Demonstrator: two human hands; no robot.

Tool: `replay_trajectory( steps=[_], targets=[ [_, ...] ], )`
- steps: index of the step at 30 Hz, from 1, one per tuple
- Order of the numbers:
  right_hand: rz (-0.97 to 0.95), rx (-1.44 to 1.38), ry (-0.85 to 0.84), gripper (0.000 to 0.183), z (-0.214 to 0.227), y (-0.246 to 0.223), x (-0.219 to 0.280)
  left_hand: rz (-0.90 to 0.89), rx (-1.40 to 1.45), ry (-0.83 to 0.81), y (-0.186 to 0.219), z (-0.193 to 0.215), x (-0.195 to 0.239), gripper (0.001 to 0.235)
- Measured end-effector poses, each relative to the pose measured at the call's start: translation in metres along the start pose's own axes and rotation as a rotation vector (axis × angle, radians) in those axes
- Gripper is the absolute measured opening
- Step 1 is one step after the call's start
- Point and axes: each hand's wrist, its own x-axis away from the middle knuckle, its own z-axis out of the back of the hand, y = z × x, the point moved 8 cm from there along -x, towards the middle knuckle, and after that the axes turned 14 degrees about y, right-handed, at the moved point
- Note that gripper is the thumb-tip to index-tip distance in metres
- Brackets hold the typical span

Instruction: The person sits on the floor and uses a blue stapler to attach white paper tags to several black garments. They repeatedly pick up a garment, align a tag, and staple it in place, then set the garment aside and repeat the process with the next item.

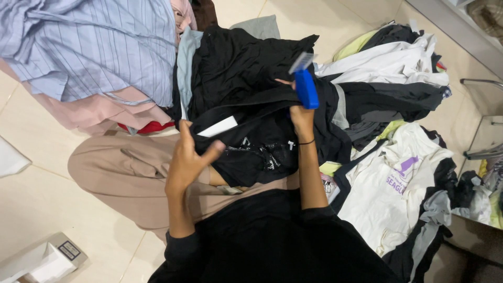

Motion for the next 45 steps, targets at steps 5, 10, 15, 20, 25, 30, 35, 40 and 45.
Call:
replay_trajectory(
  steps=[5, 10, 15, 20, 25, 30, 35, 40, 45],
  targets=[
    [-0.047, -0.017, 0.125, 0.023, 0.034, -0.005, -0.007, -0.151, -0.221, -0.086, 0.002, -0.01, -0.001, 0.067],
    [-0.075, -0.015, 0.301, 0.022, 0.082, -0.016, -0.004, -0.358, -0.462, 0.169, 0.002, -0.01, -0.01, 0.033],
    [-0.103, -0.028, 0.521, 0.022, 0.136, -0.027, -0.001, -0.219, 0.175, 0.278, -0.006, -0.029, -0.021, 0.02],
    [-0.109, -0.05, 0.721, 0.022, 0.19, -0.04, 0.013, -0.269, 0.255, 0.21, 0.05, -0.073, -0.02, 0.017],
    [-0.113, -0.087, 0.917, 0.022, 0.264, -0.057, 0.034, -0.381, 0.263, 0.105, 0.103, -0.124, -0.015, 0.023],
    [-0.125, -0.139, 1.142, 0.023, 0.326, -0.069, 0.064, -0.404, 0.237, -0.004, 0.156, -0.175, -0.008, 0.021],
    [-0.12, -0.185, 1.312, 0.024, 0.38, -0.086, 0.091, -0.496, 0.267, -0.099, 0.215, -0.215, 0.001, 0.024],
    [-0.109, -0.238, 1.448, 0.025, 0.439, -0.103, 0.11, -0.558, 0.295, -0.186, 0.249, -0.264, 0.006, 0.018],
    [-0.105, -0.307, 1.598, 0.027, 0.487, -0.109, 0.105, -0.608, 0.322, -0.25, 0.299, -0.314, 0.009, 0.018]
  ],
)
